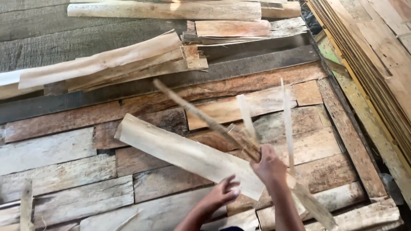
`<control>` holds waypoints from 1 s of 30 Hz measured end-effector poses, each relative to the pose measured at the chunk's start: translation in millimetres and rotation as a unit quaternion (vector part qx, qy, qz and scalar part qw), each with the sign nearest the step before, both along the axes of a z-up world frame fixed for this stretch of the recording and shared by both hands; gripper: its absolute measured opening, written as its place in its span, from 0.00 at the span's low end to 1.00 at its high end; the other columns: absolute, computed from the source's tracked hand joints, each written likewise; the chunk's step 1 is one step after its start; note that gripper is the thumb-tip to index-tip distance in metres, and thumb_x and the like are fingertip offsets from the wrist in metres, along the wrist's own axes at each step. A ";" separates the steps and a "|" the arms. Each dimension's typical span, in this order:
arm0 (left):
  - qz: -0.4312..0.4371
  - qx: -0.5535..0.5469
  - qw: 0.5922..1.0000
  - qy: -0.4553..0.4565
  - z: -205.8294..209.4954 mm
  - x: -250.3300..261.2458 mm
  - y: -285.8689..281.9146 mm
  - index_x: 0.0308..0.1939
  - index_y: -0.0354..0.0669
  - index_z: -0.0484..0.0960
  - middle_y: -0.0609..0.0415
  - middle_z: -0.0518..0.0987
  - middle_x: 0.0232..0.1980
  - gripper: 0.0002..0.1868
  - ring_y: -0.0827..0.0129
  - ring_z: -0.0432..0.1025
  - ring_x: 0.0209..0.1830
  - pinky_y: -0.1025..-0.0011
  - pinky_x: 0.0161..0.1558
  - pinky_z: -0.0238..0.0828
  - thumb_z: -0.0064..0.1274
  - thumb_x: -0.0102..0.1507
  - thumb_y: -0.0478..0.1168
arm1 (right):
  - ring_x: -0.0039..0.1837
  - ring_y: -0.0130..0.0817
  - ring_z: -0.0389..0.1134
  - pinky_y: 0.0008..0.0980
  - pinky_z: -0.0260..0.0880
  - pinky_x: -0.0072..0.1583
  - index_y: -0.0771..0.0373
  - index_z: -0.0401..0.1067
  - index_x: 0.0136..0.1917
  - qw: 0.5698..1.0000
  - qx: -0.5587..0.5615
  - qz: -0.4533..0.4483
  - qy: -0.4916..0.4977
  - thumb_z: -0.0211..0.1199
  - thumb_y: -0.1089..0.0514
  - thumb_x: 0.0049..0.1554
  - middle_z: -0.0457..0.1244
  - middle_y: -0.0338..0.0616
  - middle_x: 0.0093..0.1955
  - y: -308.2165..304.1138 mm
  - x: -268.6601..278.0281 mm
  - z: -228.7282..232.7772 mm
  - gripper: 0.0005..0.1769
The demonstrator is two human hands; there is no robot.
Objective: Inspecting and trimming thin wood veneer strips using a utility knife on a wooden work surface.
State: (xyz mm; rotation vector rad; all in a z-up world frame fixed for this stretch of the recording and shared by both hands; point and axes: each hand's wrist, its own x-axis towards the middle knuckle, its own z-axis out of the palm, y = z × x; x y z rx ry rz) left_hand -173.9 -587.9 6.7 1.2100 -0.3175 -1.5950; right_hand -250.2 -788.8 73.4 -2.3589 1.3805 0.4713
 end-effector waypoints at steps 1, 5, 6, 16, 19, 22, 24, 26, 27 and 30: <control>0.001 0.001 1.000 0.002 -15.7 -12.5 -7.8 0.79 0.47 0.53 0.48 0.68 0.75 0.49 0.67 0.69 0.70 0.71 0.63 0.72 0.59 0.59 0.55 | 0.40 0.27 0.67 0.24 0.76 0.41 0.55 0.63 0.61 1.000 0.001 0.001 0.002 0.65 0.47 0.57 0.63 0.34 0.51 17.9 -6.9 -10.7 0.23; 0.192 -0.042 0.940 0.279 -43.7 -52.7 -30.9 0.65 0.54 0.68 0.57 0.76 0.60 0.29 0.70 0.75 0.54 0.65 0.51 0.74 0.60 0.62 0.43 | 0.49 0.44 0.65 0.44 0.72 0.48 0.56 0.62 0.66 0.980 -0.119 0.095 -0.128 0.63 0.48 0.52 0.59 0.45 0.58 72.3 -44.0 -65.6 0.31; 0.238 -0.033 0.915 0.323 -42.5 -60.2 -32.3 0.55 0.50 0.83 0.57 0.85 0.50 0.14 0.70 0.79 0.47 0.67 0.46 0.76 0.56 0.66 0.43 | 0.56 0.52 0.60 0.50 0.67 0.54 0.57 0.65 0.65 0.943 -0.211 0.156 -0.206 0.57 0.55 0.51 0.58 0.48 0.56 83.6 -55.4 -83.3 0.27; 0.208 -0.105 0.929 0.288 -18.2 -90.9 -10.3 0.61 0.43 0.79 0.51 0.81 0.62 0.20 0.60 0.76 0.62 0.47 0.58 0.75 0.53 0.67 0.44 | 0.56 0.42 0.62 0.41 0.69 0.57 0.64 0.73 0.61 0.888 -0.286 0.137 -0.334 0.67 0.50 0.57 0.65 0.49 0.54 64.8 -126.8 24.0 0.22; 0.259 -0.027 0.934 0.244 10.3 -96.7 -14.1 0.56 0.39 0.78 0.42 0.84 0.53 0.23 0.49 0.79 0.52 0.49 0.54 0.72 0.66 0.63 0.47 | 0.74 0.64 0.58 0.61 0.57 0.73 0.61 0.53 0.79 0.977 0.115 0.000 -0.178 0.55 0.29 0.58 0.60 0.65 0.70 73.5 -118.4 73.8 0.48; 0.295 -0.020 0.929 0.223 34.3 -103.7 -22.1 0.57 0.34 0.75 0.38 0.80 0.58 0.27 0.49 0.74 0.60 0.47 0.65 0.63 0.67 0.61 0.45 | 0.75 0.56 0.60 0.59 0.57 0.75 0.47 0.45 0.83 0.973 0.224 0.036 -0.051 0.66 0.31 0.53 0.59 0.53 0.76 80.6 -118.0 83.5 0.55; 0.220 -0.013 0.971 0.093 7.7 -117.3 -34.5 0.72 0.42 0.68 0.44 0.72 0.70 0.36 0.53 0.63 0.73 0.42 0.74 0.46 0.62 0.66 0.52 | 0.70 0.49 0.65 0.54 0.64 0.71 0.41 0.58 0.74 0.978 0.184 0.091 -0.026 0.65 0.39 0.51 0.63 0.42 0.69 65.5 -134.2 62.6 0.39; 0.204 -0.067 0.976 0.030 47.2 -124.1 -45.3 0.66 0.39 0.72 0.45 0.77 0.58 0.28 0.58 0.68 0.61 0.49 0.66 0.59 0.59 0.67 0.50 | 0.68 0.56 0.66 0.57 0.65 0.68 0.49 0.60 0.71 0.965 0.216 0.099 -0.108 0.65 0.40 0.54 0.64 0.51 0.65 45.7 -154.7 82.1 0.36; 0.186 -0.117 0.975 -0.029 66.1 -129.9 -53.8 0.60 0.35 0.76 0.46 0.81 0.47 0.22 0.64 0.73 0.50 0.57 0.58 0.71 0.56 0.69 0.47 | 0.65 0.62 0.67 0.59 0.66 0.66 0.58 0.62 0.69 0.945 0.247 0.104 -0.186 0.64 0.41 0.56 0.65 0.61 0.60 32.6 -167.2 90.9 0.34; 0.131 -0.193 0.961 -0.149 62.4 -178.3 -120.0 0.46 0.37 0.84 0.50 0.84 0.35 0.17 0.67 0.78 0.39 0.69 0.47 0.74 0.48 0.72 0.48 | 0.51 0.57 0.71 0.54 0.69 0.53 0.64 0.63 0.56 0.934 0.222 0.123 -0.252 0.63 0.58 0.55 0.67 0.61 0.45 -35.1 -219.2 60.6 0.18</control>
